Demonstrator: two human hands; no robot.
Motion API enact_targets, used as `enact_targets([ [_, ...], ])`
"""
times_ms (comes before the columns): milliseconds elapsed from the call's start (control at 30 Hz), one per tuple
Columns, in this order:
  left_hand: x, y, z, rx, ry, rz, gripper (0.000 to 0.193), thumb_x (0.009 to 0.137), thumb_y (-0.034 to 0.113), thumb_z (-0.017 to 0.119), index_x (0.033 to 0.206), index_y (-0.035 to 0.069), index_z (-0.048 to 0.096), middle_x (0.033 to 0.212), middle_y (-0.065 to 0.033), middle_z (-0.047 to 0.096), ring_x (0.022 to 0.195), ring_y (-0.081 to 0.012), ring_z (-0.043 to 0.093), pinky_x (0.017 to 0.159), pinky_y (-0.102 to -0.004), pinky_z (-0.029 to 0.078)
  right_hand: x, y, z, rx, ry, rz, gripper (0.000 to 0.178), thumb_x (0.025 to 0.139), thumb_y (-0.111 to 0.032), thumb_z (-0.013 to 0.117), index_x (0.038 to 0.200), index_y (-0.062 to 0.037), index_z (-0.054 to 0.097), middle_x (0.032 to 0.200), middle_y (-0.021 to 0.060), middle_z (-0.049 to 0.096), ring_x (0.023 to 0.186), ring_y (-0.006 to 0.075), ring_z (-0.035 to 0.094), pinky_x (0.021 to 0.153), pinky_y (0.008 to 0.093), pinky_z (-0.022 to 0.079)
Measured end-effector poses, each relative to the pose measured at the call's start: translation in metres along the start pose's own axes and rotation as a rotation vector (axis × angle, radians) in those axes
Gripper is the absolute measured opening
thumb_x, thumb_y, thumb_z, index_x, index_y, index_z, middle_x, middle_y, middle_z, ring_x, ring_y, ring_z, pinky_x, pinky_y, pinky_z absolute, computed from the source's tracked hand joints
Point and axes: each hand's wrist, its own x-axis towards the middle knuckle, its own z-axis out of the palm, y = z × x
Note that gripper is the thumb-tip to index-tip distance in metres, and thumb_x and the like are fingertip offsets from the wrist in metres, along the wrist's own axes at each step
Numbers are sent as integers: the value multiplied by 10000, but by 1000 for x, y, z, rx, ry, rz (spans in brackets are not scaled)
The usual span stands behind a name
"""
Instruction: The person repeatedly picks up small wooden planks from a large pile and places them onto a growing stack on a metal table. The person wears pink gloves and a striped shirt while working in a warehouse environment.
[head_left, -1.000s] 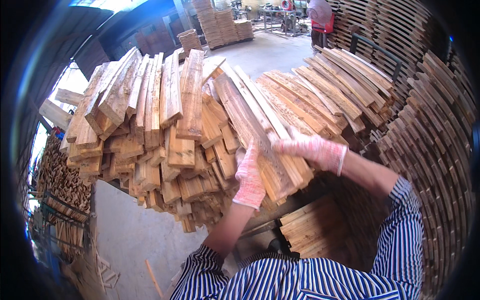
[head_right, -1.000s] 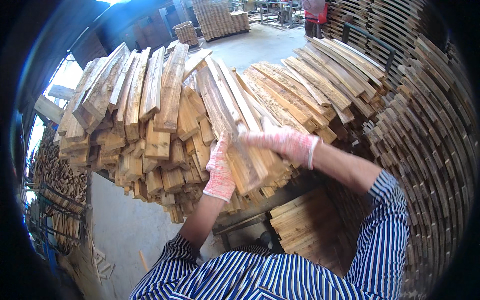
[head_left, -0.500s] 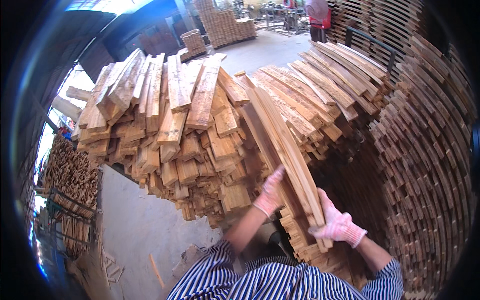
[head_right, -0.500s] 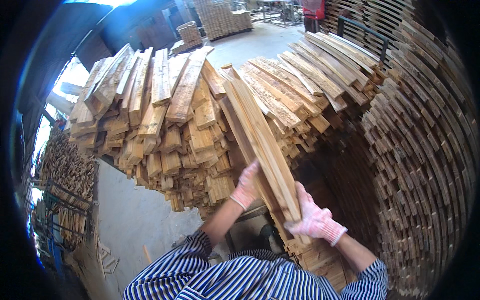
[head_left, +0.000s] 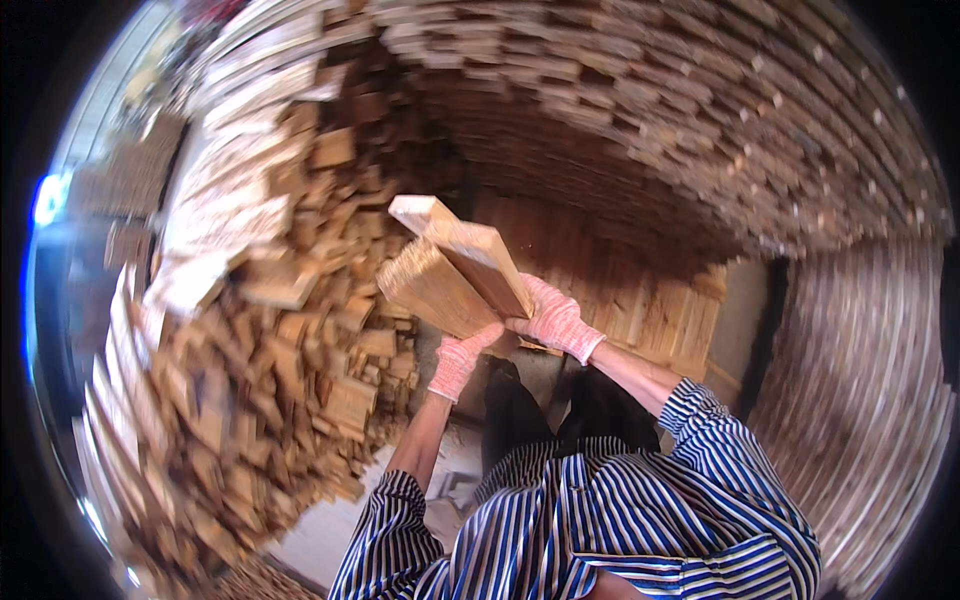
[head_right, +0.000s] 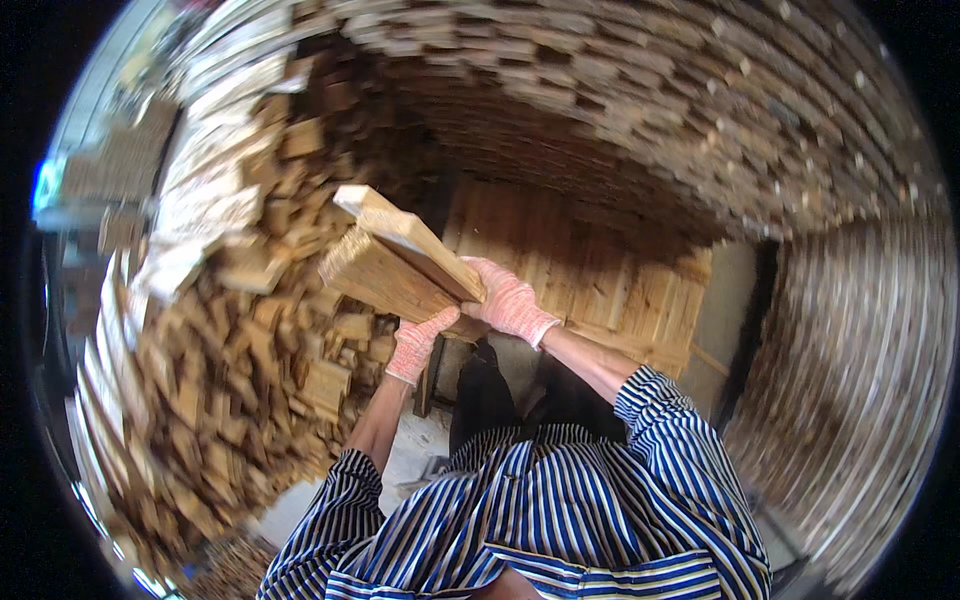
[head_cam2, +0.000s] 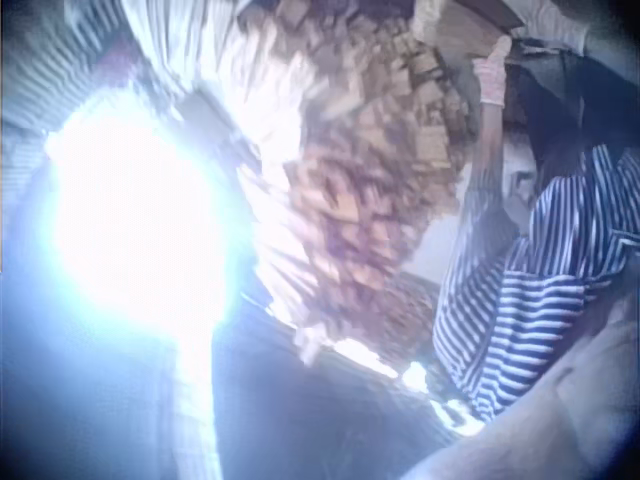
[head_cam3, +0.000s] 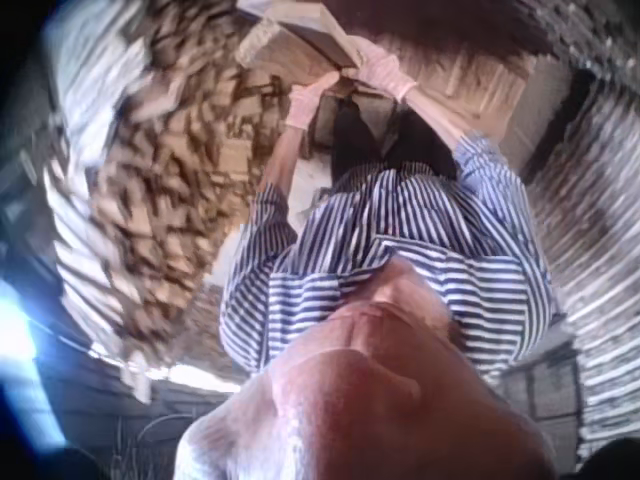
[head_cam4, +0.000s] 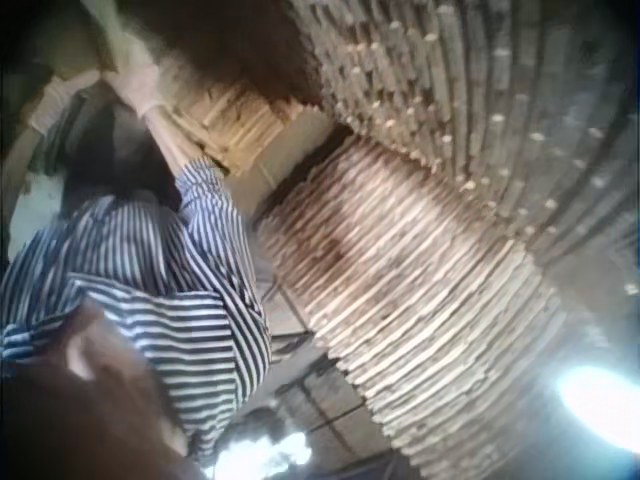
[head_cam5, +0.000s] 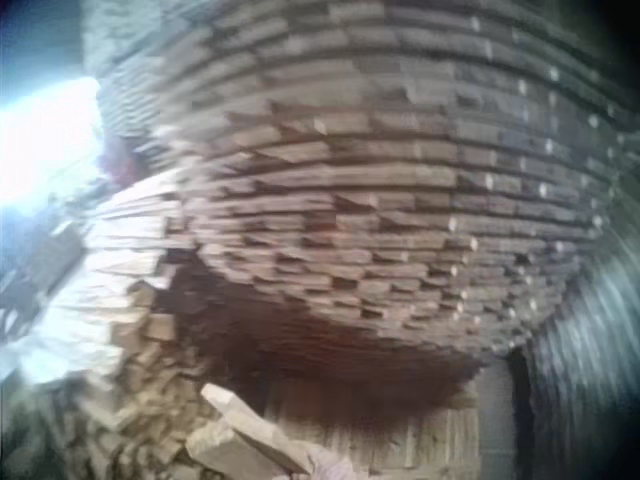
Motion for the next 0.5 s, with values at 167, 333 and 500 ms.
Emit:
enact_targets([
  [167, 95, -90, 16, 135, -260, -197, 689, 867, 204, 854, 1448, 23, 529, 1412, -85, 605, 1233, -176, 577, 1079, -347, 472, 24, 126, 33, -35, 53, 229, 806, 755, -150, 861, 1476, -137, 501, 1445, 162, 557, 1325, 338, 555, 1124, 374, 463],
  [333, 203, -179, 57, 30, -535, -406, 725, 948, 302, 770, 1532, 42, 428, 1558, -63, 478, 1336, -182, 530, 1141, -339, 457, 51, 366, 107, 568, 349, 183, 793, 775, -139, 844, 1487, -146, 495, 1454, 170, 557, 1346, 335, 545, 1154, 369, 441],
  [500, 258, -141, 81, 526, -429, -250, 831, 797, 417, 903, 1425, 1, 553, 1393, -84, 639, 1166, -209, 641, 1052, -354, 501, 81, 352, 91, 307, 464, 305, 800, 816, -299, 855, 1492, -96, 478, 1424, 191, 585, 1299, 342, 576, 1114, 401, 461],
])
